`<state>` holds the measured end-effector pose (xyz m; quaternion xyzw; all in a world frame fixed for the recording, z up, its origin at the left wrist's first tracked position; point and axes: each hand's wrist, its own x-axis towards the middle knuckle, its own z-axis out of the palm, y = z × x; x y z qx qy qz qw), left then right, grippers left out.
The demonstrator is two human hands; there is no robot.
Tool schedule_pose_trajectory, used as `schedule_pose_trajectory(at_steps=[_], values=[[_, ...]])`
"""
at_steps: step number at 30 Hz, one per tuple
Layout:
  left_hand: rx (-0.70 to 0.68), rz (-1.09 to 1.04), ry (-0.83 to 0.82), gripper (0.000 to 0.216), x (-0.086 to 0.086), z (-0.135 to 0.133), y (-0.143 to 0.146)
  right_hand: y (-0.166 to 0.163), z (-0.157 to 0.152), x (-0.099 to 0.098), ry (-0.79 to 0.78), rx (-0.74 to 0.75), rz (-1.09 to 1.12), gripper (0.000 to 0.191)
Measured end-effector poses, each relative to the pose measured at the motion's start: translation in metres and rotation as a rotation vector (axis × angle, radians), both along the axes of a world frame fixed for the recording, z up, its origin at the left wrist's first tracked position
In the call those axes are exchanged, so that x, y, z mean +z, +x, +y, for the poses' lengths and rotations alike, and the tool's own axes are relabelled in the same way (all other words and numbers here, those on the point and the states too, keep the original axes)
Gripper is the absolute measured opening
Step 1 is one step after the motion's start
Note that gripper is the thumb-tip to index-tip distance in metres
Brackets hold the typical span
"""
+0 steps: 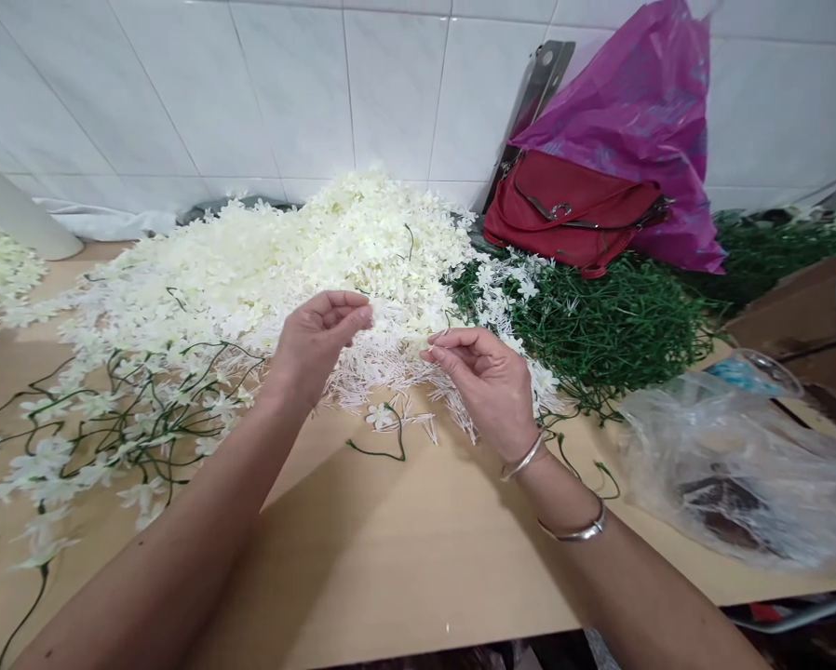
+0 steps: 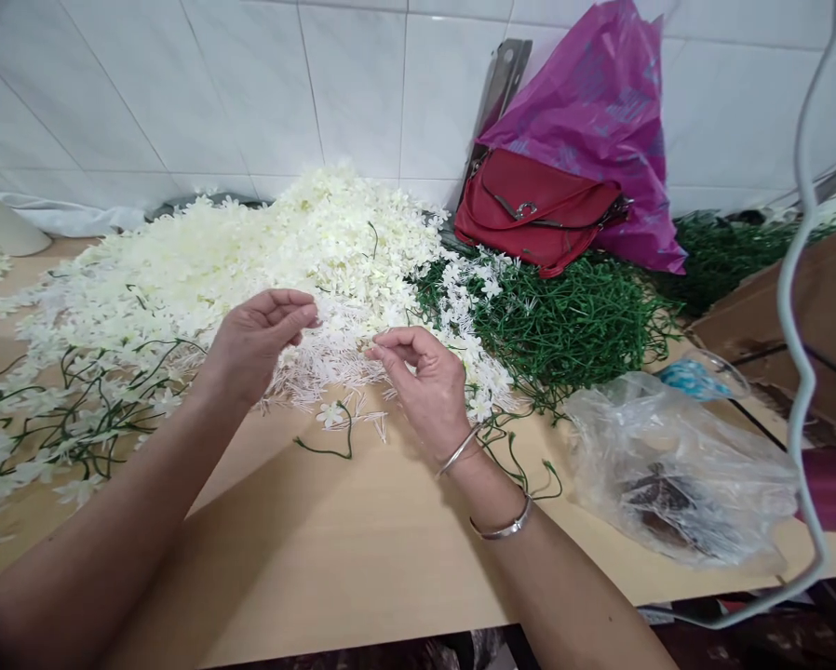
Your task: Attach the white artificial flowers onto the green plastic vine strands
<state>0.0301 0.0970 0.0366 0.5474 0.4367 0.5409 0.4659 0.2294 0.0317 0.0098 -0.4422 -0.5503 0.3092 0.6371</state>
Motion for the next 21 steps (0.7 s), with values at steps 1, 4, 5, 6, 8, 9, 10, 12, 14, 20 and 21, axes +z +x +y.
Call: schedule_pose_trajectory(at_steps=[1, 4, 5, 6, 8, 9, 10, 12, 14, 20, 21], values=[[-0.060, -0.103, -0.118, 0.023, 0.000, -0.006, 0.004, 0.000, -0.001, 0.002, -0.003, 0.023, 0.054, 0.012], [-0.161, -0.325, -0.431, 0.028, -0.006, -0.030, 0.013, -0.001, -0.005, 0.009, 0.015, 0.035, 0.103, 0.011], [-0.159, -0.373, -0.500, 0.027, -0.009, -0.038, 0.014, -0.002, -0.006, 0.011, 0.023, 0.034, 0.088, 0.010], [-0.150, -0.412, -0.551, 0.026, -0.011, -0.045, 0.014, -0.003, -0.008, 0.012, 0.033, 0.036, 0.066, 0.010], [-0.132, -0.460, -0.607, 0.024, -0.016, -0.056, 0.014, -0.007, -0.011, 0.013, 0.047, 0.050, 0.010, 0.009], [-0.129, -0.472, -0.617, 0.024, -0.017, -0.060, 0.013, -0.010, -0.013, 0.013, 0.050, 0.058, -0.017, 0.009], [-0.132, -0.479, -0.617, 0.024, -0.019, -0.063, 0.012, -0.012, -0.014, 0.013, 0.052, 0.062, -0.036, 0.010], [-0.147, -0.486, -0.607, 0.025, -0.021, -0.067, 0.012, -0.017, -0.015, 0.011, 0.058, 0.061, -0.053, 0.013], [-0.165, -0.502, -0.600, 0.026, -0.022, -0.069, 0.014, -0.019, -0.016, 0.009, 0.059, 0.031, -0.083, 0.018], [-0.199, -0.550, -0.531, 0.029, -0.028, -0.070, 0.017, -0.016, -0.018, 0.009, 0.099, -0.023, -0.331, 0.009], [-0.191, -0.550, -0.506, 0.029, -0.028, -0.070, 0.016, -0.015, -0.018, 0.009, 0.121, -0.012, -0.364, 0.010]])
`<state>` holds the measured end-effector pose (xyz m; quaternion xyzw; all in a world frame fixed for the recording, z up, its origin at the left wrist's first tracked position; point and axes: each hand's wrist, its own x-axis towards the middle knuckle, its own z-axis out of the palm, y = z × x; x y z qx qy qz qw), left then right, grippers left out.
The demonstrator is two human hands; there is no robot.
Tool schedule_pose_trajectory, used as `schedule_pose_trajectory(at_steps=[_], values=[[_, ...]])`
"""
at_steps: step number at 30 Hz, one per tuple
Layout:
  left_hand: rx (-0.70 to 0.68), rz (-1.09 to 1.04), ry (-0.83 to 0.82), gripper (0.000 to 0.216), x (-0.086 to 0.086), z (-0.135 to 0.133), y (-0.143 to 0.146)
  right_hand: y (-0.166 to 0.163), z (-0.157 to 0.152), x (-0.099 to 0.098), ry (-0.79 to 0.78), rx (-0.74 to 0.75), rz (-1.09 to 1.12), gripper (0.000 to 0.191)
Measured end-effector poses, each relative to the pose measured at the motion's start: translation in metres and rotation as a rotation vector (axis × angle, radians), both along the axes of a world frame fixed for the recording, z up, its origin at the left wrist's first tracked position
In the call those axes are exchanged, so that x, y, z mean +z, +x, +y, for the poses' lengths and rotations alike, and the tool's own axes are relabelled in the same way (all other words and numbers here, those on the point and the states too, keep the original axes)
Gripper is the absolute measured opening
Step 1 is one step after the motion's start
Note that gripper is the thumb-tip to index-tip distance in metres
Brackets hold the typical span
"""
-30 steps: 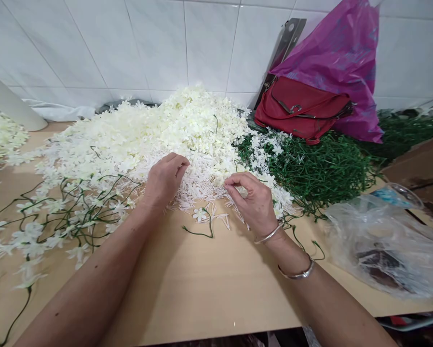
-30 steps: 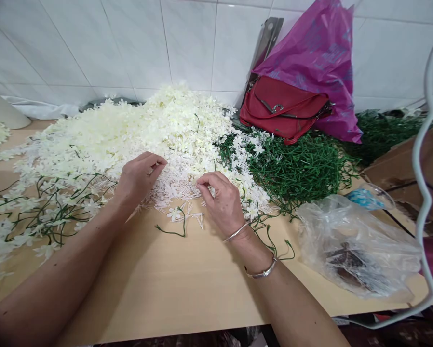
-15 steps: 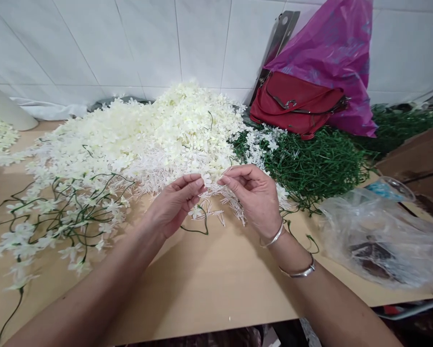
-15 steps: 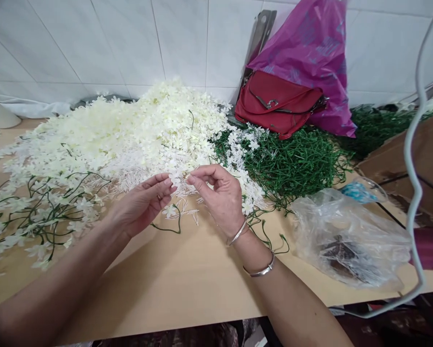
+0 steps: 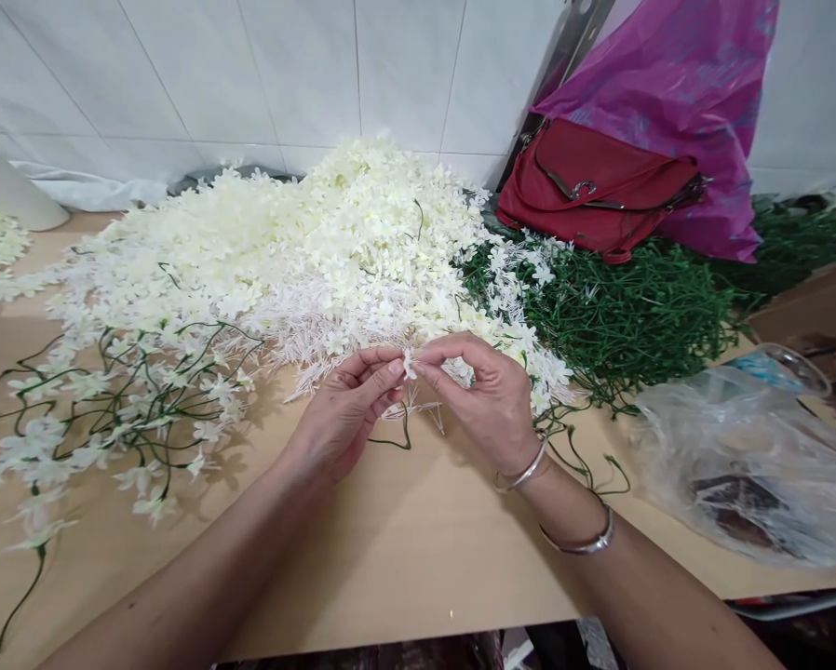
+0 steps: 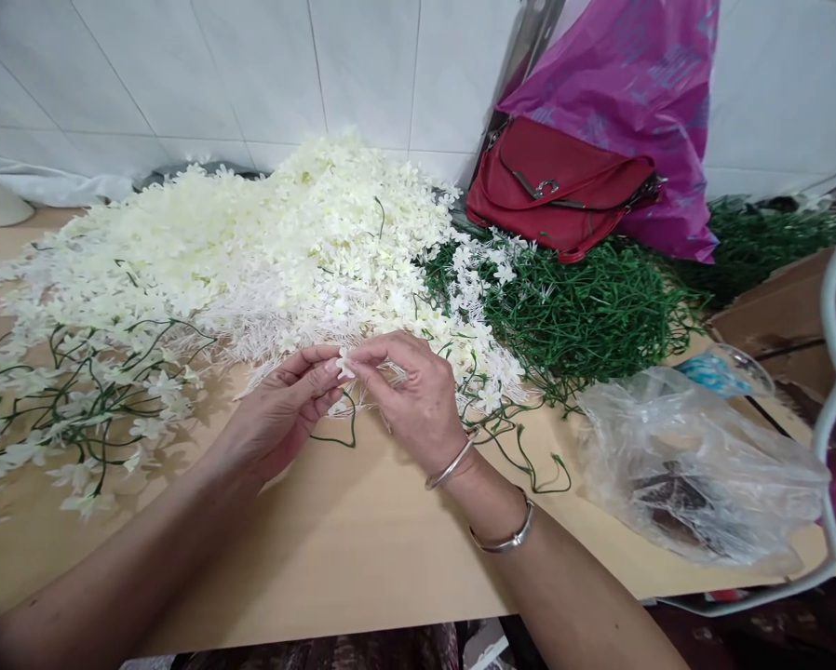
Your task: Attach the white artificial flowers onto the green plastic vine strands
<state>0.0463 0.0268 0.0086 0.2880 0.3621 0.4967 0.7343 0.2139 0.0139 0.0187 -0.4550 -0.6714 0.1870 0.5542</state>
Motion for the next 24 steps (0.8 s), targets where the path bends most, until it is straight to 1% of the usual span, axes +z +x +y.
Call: schedule_pose_trajectory(at_steps=[3, 6, 8, 12, 16, 19, 22, 24], values=[[0.044, -0.002, 0.034, 0.030, 0.0011, 0.0005, -0.0010, 0.0005, 0.0003, -0.0001, -0.006, 0.029, -0.021, 0.012], [0.044, -0.018, 0.025, 0.031, 0.0020, 0.0008, -0.0005, -0.0003, 0.0019, -0.0024, -0.091, 0.050, 0.078, 0.009], [0.028, -0.026, 0.016, 0.031, 0.0014, 0.0006, 0.0004, -0.0011, 0.0027, -0.0039, -0.110, 0.050, 0.120, 0.009], [0.025, -0.010, 0.024, 0.032, -0.0002, -0.0005, 0.0014, -0.0025, 0.0017, -0.0036, -0.099, 0.060, 0.073, 0.012], [0.040, 0.017, 0.062, 0.034, -0.0007, 0.0003, 0.0010, -0.0023, 0.0008, -0.0026, -0.146, 0.085, 0.062, 0.011], [-0.006, 0.012, 0.039, 0.034, -0.0014, 0.0029, -0.0004, -0.0002, 0.0028, -0.0043, -0.208, 0.121, 0.132, 0.008], [-0.071, 0.008, 0.013, 0.035, -0.0018, 0.0053, -0.0017, 0.0026, 0.0055, -0.0067, -0.301, 0.194, 0.263, 0.004], [-0.098, 0.017, 0.020, 0.036, -0.0021, 0.0059, -0.0021, 0.0042, 0.0070, -0.0075, -0.356, 0.244, 0.323, 0.005]])
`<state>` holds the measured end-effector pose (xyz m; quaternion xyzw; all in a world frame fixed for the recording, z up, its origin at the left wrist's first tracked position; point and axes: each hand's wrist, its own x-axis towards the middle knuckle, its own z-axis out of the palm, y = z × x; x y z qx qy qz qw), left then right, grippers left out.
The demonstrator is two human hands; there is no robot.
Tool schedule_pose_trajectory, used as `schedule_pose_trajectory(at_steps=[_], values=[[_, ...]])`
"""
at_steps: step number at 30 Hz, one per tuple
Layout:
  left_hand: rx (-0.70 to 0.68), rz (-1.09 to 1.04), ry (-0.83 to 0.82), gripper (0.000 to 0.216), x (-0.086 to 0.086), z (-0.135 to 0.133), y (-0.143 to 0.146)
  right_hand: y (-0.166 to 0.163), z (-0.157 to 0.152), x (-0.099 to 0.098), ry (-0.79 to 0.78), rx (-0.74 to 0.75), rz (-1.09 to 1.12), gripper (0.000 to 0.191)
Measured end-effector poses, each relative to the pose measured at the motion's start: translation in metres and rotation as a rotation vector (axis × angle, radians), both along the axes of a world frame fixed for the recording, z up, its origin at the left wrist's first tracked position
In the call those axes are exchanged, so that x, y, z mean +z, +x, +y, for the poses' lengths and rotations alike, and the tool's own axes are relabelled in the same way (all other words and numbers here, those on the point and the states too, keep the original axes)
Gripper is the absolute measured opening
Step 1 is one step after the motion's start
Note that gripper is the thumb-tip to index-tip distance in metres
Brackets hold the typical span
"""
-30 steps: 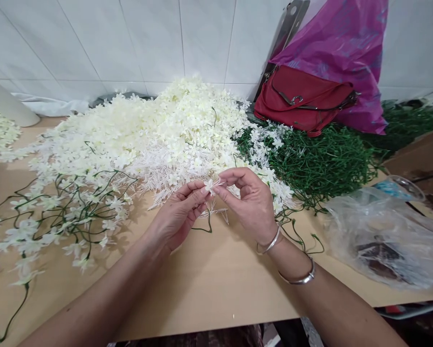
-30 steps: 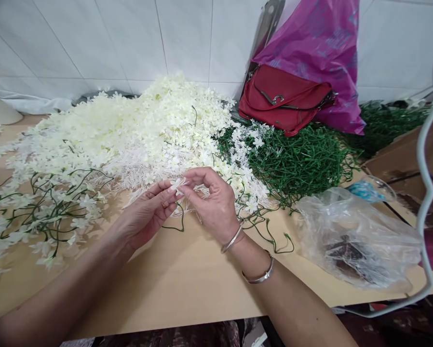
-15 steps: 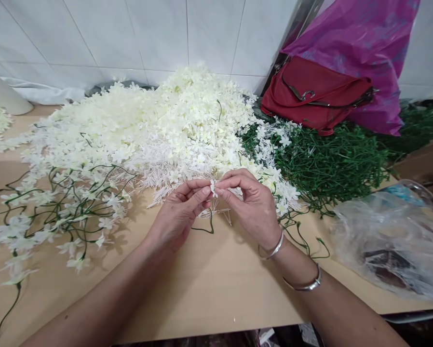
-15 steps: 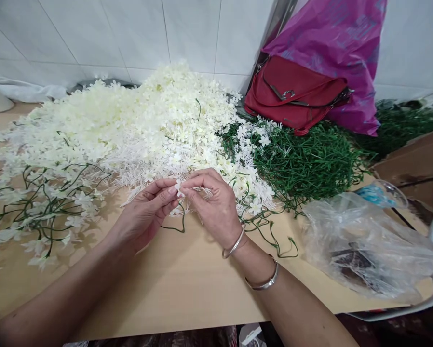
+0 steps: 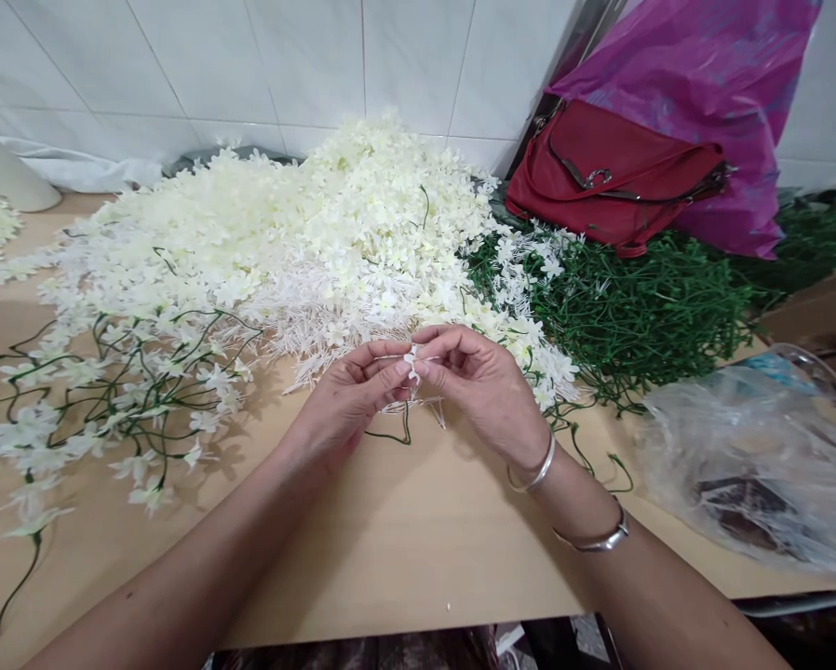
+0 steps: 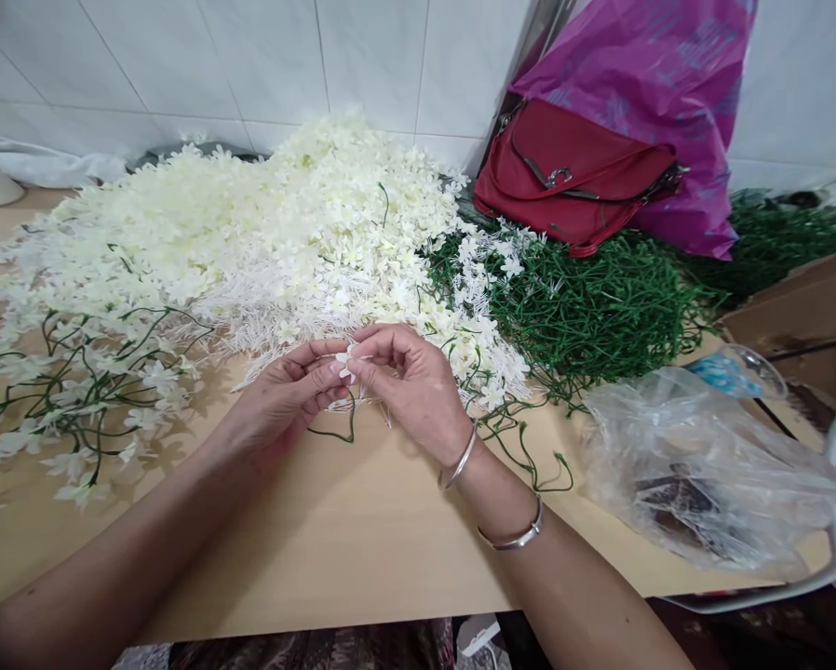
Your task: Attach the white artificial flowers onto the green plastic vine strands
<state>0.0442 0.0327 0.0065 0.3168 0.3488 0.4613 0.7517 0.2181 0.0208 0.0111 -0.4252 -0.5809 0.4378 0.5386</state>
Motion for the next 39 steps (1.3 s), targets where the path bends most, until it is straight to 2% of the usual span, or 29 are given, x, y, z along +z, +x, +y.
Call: schedule_pose_trajectory(at_steps=[6, 9, 13, 17, 23, 28, 33, 39], values=[[0.002, 0.011, 0.027, 0.040, -0.004, -0.001, -0.001, 0.003, 0.004, 0.000, -0.074, 0.058, 0.067, 0.017], [-0.011, 0.037, 0.090, 0.037, -0.005, 0.000, -0.002, 0.006, 0.005, 0.002, -0.156, 0.160, 0.145, 0.031], [-0.070, 0.061, 0.187, 0.035, -0.003, -0.001, -0.002, 0.010, 0.006, 0.004, -0.128, 0.264, 0.110, 0.019], [-0.033, 0.084, 0.202, 0.029, -0.001, -0.002, -0.001, 0.013, 0.009, 0.001, 0.008, 0.160, 0.031, 0.017], [-0.077, 0.150, 0.244, 0.022, -0.003, 0.000, -0.003, 0.011, 0.009, 0.001, 0.142, 0.088, -0.051, 0.022], [-0.040, 0.180, 0.263, 0.023, -0.002, 0.001, -0.007, 0.012, 0.008, 0.001, 0.107, 0.032, -0.003, 0.022], [0.106, 0.151, 0.336, 0.024, 0.003, 0.003, -0.010, 0.014, 0.014, -0.005, 0.053, -0.121, 0.038, 0.027], [0.210, 0.172, 0.449, 0.021, 0.011, -0.001, -0.010, 0.012, 0.014, -0.005, 0.087, -0.109, 0.019, 0.022]])
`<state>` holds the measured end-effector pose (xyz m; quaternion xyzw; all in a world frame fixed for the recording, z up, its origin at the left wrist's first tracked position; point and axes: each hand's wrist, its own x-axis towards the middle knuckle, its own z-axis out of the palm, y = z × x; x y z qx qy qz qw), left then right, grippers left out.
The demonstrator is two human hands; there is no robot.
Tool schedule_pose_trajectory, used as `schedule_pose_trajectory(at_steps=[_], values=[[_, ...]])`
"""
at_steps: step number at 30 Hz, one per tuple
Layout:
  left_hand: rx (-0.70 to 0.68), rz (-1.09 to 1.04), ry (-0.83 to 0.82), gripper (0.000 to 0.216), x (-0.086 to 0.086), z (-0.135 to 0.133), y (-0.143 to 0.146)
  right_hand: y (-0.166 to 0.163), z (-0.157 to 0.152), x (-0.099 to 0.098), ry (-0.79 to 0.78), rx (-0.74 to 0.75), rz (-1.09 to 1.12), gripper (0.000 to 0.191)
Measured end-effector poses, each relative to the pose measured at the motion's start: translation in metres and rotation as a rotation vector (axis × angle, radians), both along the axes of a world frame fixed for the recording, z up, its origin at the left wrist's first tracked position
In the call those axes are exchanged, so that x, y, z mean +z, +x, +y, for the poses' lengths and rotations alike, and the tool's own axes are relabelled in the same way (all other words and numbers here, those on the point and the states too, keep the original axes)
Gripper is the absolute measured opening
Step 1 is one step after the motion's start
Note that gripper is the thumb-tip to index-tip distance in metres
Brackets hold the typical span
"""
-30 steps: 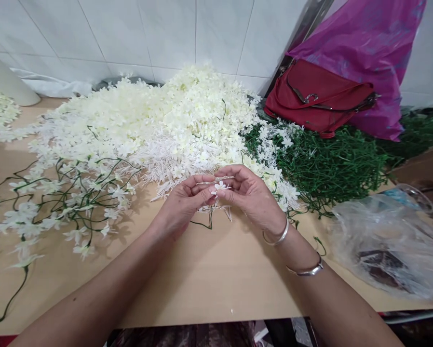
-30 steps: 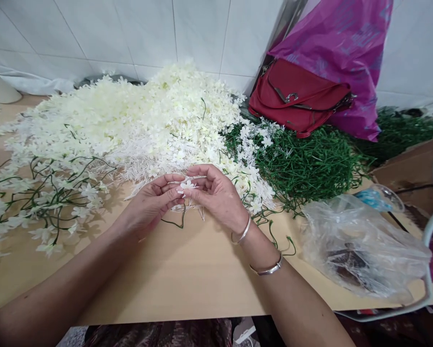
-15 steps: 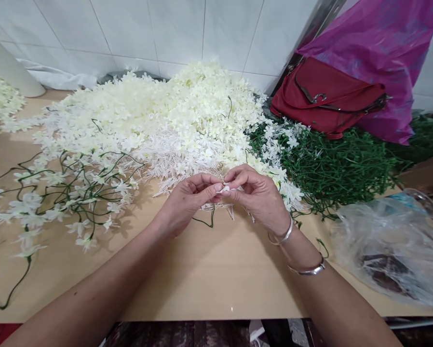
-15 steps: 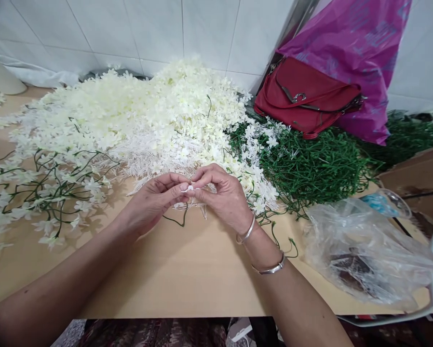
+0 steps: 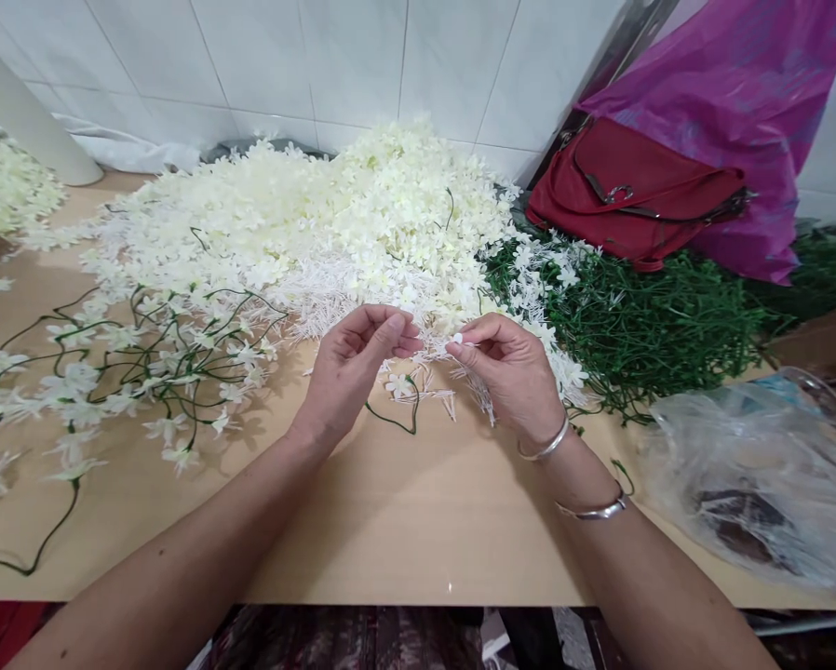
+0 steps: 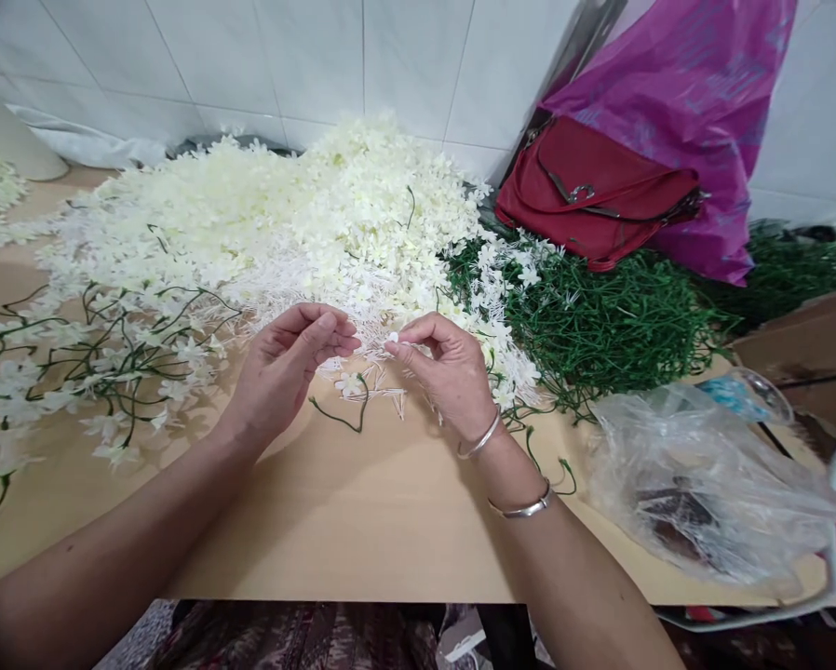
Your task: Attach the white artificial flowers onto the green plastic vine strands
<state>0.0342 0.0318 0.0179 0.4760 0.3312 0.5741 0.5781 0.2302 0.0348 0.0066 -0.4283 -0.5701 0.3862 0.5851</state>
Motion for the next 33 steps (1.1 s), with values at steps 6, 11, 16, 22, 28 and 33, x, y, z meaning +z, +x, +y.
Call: schedule_pose_trajectory(at_steps=[6, 11, 16, 22, 28, 33], values=[[0.028, 0.057, 0.113, 0.021, 0.011, -0.005, 0.000, -0.001, 0.000, 0.000, -0.030, -0.034, 0.021, 0.025], [0.041, 0.041, 0.090, 0.023, 0.012, -0.006, 0.000, -0.001, 0.002, -0.003, -0.034, -0.028, 0.013, 0.025], [0.026, 0.046, 0.076, 0.023, 0.012, -0.007, 0.002, -0.001, 0.002, -0.003, -0.047, -0.037, -0.013, 0.026], [0.031, 0.048, 0.082, 0.022, 0.011, -0.007, 0.002, -0.002, 0.001, -0.002, -0.061, -0.043, 0.033, 0.027], [0.017, 0.053, 0.102, 0.016, 0.015, -0.011, 0.003, -0.002, 0.000, -0.004, -0.006, -0.076, 0.014, 0.022], [0.027, 0.055, 0.114, 0.020, 0.017, -0.013, 0.005, -0.002, 0.002, -0.006, 0.065, -0.087, -0.098, 0.020]])
